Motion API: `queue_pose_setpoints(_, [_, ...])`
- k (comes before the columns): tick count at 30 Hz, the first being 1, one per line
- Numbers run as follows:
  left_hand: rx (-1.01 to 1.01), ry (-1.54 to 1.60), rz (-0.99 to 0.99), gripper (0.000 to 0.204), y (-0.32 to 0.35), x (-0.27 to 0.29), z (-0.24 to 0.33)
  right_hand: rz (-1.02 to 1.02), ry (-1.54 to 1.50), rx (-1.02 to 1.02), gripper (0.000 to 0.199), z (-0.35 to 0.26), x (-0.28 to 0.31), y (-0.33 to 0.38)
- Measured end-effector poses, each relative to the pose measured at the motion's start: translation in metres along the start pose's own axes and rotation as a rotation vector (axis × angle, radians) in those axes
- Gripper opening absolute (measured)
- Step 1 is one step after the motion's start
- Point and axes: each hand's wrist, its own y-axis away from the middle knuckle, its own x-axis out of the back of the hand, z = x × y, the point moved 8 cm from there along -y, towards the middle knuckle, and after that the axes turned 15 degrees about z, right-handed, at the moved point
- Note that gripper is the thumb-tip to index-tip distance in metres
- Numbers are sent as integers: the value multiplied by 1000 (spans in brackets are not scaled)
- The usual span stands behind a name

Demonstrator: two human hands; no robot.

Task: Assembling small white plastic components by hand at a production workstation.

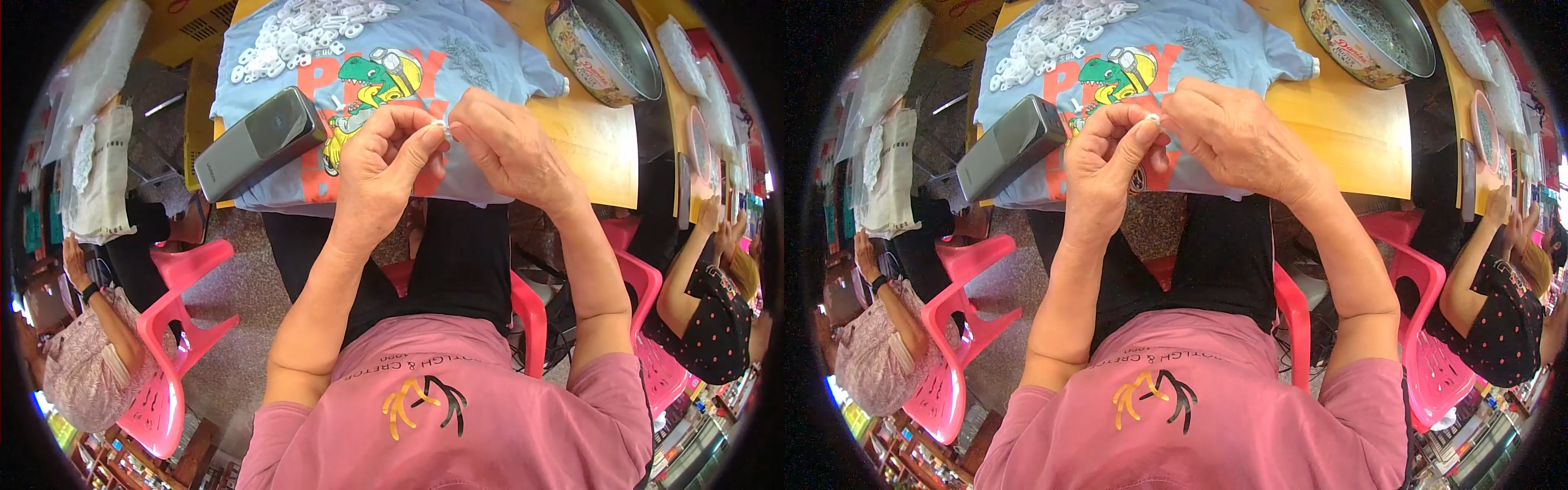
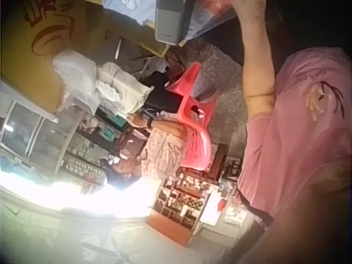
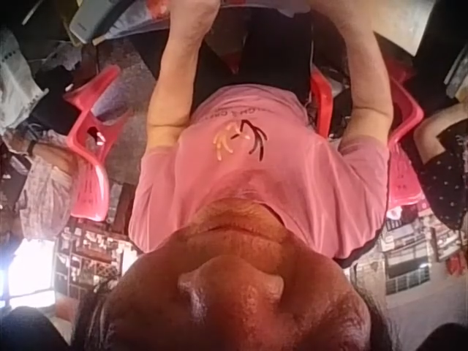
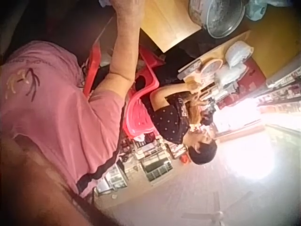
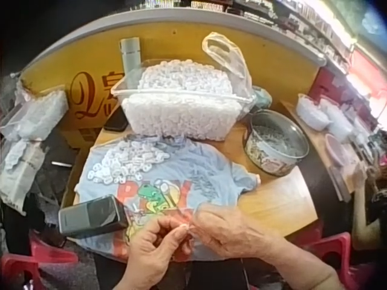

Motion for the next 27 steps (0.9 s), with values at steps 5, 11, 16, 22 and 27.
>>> queue_pose_setpoints(5, [12, 42, 15, 11, 0, 1, -1, -4, 27, 32, 8, 0, -3, 0])
queue_pose_setpoints(11, [19, 12, 34, 11, 0, 3, -2, 0, 30, 30, 8, -1, -5, 1])
queue_pose_setpoints(16, [-14, 0, 27, 11, 0, 2, 0, 14, 31, 22, 7, -2, -6, 3])
queue_pose_setpoints(22, [1, 6, 73, 12, -4, 3, 0, 36, 78, -16, 7, -2, -8, 3])
queue_pose_setpoints(27, [51, 81, 53, 13, -6, 2, -3, 33, 91, -96, 15, 5, -3, 3])
